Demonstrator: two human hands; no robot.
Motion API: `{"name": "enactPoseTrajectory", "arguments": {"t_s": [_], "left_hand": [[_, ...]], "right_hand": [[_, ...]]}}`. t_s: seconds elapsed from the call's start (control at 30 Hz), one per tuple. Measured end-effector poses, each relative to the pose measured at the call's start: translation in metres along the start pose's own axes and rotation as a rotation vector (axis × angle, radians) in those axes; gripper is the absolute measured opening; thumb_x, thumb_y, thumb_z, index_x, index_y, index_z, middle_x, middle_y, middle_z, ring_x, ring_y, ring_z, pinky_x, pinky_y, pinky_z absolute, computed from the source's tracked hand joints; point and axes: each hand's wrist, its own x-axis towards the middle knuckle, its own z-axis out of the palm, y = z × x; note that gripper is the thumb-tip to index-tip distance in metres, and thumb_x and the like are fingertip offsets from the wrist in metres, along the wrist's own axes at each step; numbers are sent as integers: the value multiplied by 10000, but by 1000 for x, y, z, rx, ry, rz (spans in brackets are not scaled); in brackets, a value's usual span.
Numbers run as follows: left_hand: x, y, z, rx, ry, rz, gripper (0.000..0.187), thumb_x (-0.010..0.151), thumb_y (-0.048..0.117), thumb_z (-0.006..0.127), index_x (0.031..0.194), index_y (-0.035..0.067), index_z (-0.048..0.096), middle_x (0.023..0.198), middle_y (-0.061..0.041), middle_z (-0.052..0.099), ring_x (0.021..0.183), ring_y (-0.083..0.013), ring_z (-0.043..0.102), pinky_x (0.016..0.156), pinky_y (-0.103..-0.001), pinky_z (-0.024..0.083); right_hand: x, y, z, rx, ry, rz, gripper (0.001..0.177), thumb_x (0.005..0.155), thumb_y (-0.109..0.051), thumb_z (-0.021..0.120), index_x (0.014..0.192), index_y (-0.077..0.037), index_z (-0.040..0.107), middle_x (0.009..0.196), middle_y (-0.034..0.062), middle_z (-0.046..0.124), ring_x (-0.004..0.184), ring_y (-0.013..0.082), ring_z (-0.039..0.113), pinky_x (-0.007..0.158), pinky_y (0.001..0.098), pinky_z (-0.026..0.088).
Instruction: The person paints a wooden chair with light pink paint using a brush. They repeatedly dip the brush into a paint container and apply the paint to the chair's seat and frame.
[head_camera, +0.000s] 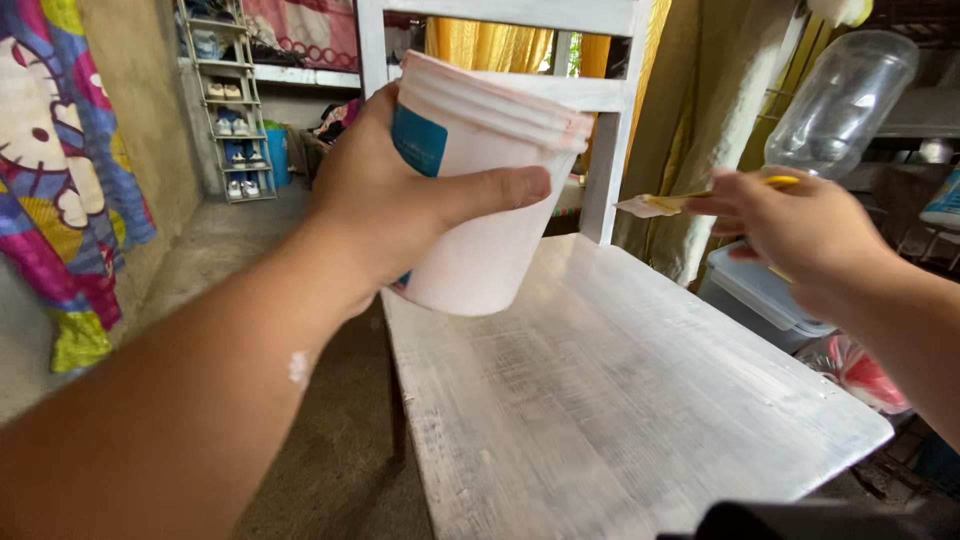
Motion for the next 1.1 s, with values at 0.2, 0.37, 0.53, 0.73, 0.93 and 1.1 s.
{"name": "enactPoseTrajectory", "arguments": {"t_s": [0.2,0.37,0.53,0.73,0.93,1.1], "left_hand": [[5,-52,23,-63,121,353,898,762,452,930,1410,18,486,1324,-115,711,1202,-219,758,993,-362,617],[9,-78,24,9,117,196,904,687,464,918,1365,21,514,1253,-114,724,1134,-217,768,924,-355,613],[29,-92,19,-30,74,131,917,671,494,907,1356,62,477,1198,-80,728,1058,-191,778,830,-335,627],[38,-92,5,113,158,299,848,705,342,928,1333,-2,475,1262,-102,682,1155,-188,713,983,-327,623],[26,-91,1,48,150,323,875,725,357,909,1362,12,419,1272,-91,660,1160,-175,706,972,-320,631],[23,-87,-8,94,114,298,857,727,347,911,1363,16,440,1254,-99,672,1146,-190,723,940,-333,626]], "right_hand": [[103,39,80,-260,-148,-42,352,1000,-397,639,1197,-109,679,1102,52,769,928,161,626,824,331,518],[146,59,124,-334,-174,-137,345,984,-385,652,1155,-90,706,1101,19,777,946,145,657,848,333,522],[161,65,132,-421,-238,-80,354,993,-424,599,1170,-135,703,1125,-38,782,1022,122,669,895,328,515],[144,63,98,-823,-188,-114,365,1007,-461,589,1217,-188,711,1094,-29,804,887,130,706,814,335,559],[158,47,98,-508,-221,-154,394,1049,-408,549,1225,-95,711,1149,-18,823,654,227,537,704,396,532],[169,52,112,-683,-275,-147,406,1028,-421,530,1267,-125,672,1156,-13,819,1037,124,687,984,365,514]]}}
